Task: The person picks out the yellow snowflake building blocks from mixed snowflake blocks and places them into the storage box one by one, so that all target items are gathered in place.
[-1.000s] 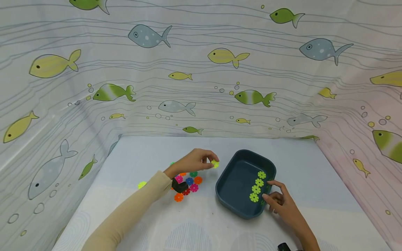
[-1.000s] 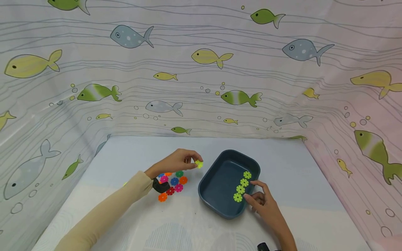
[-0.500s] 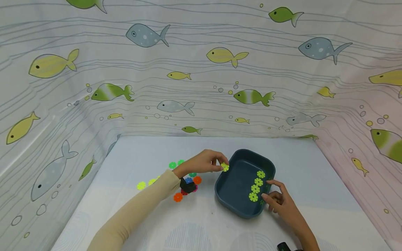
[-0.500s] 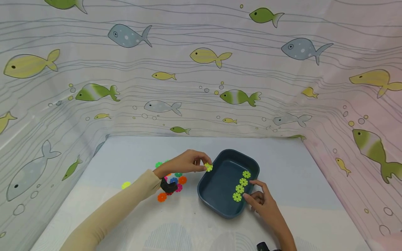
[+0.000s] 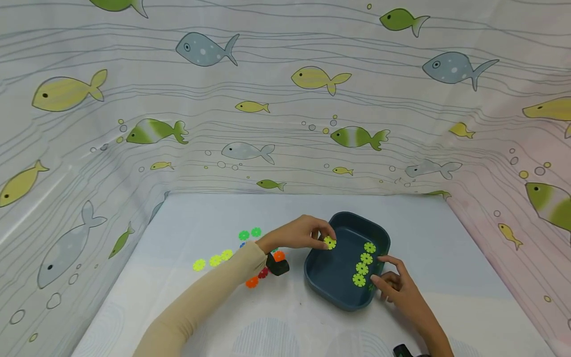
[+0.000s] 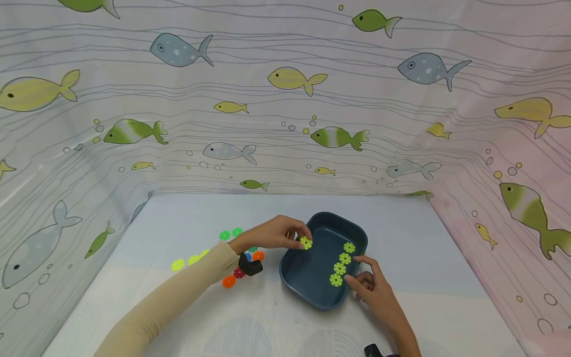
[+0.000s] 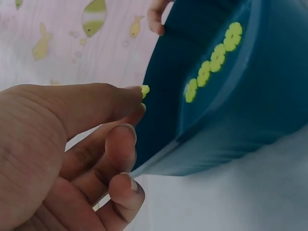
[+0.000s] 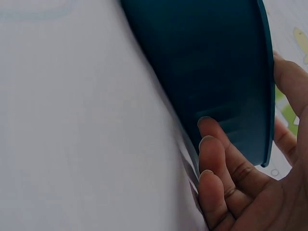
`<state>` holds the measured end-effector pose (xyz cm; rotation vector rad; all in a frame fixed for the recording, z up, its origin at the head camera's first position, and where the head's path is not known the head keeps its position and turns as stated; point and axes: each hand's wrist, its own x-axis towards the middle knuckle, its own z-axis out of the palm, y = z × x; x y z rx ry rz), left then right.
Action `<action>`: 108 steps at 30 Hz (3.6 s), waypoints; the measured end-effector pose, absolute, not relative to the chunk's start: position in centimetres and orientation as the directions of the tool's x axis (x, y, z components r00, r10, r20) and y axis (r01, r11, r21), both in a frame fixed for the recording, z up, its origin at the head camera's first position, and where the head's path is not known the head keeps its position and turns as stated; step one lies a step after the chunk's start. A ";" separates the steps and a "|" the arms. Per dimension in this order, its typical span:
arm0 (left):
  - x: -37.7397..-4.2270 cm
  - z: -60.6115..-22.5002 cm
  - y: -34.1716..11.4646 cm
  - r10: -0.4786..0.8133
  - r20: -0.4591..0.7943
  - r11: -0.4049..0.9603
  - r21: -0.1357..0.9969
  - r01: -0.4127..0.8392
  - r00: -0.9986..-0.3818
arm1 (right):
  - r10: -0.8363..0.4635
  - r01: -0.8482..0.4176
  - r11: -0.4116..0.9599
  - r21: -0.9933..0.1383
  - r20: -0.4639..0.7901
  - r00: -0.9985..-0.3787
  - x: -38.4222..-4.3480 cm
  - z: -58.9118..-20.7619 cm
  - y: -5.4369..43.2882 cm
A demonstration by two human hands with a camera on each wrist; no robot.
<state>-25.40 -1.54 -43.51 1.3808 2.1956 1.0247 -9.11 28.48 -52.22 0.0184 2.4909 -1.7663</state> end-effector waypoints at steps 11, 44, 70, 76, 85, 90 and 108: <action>-25.4 -43.7 0.5 0.934 0.045 0.209 0.736 0.644 -0.354 | -0.028 0.063 0.337 -0.939 -0.077 -0.997 -9.2 -52.3 28.4; -24.3 -45.1 5.0 0.975 -0.106 0.209 0.740 0.640 -0.196 | -0.017 0.098 0.326 -0.940 -0.109 -0.994 -9.1 -51.9 28.4; -23.0 -46.4 7.4 0.958 -0.279 0.253 0.706 0.662 -0.069 | -0.044 0.060 0.337 -0.939 -0.080 -0.996 -9.4 -52.3 28.8; -22.9 -46.2 7.8 0.952 -0.300 0.263 0.698 0.666 -0.063 | -0.048 0.051 0.332 -0.942 -0.071 -0.996 -9.3 -52.0 28.7; -22.9 -46.5 8.2 0.936 -0.348 0.282 0.652 0.704 -0.053 | -0.058 0.052 0.316 -0.947 -0.074 -0.996 -9.3 -51.9 28.6; -22.8 -46.5 8.2 0.930 -0.365 0.288 0.638 0.714 -0.048 | -0.052 0.058 0.320 -0.946 -0.079 -0.996 -9.3 -51.9 28.6; -22.8 -46.4 8.0 0.933 -0.355 0.284 0.645 0.709 -0.050 | -0.068 0.011 0.327 -0.945 -0.036 -0.997 -9.4 -52.3 28.8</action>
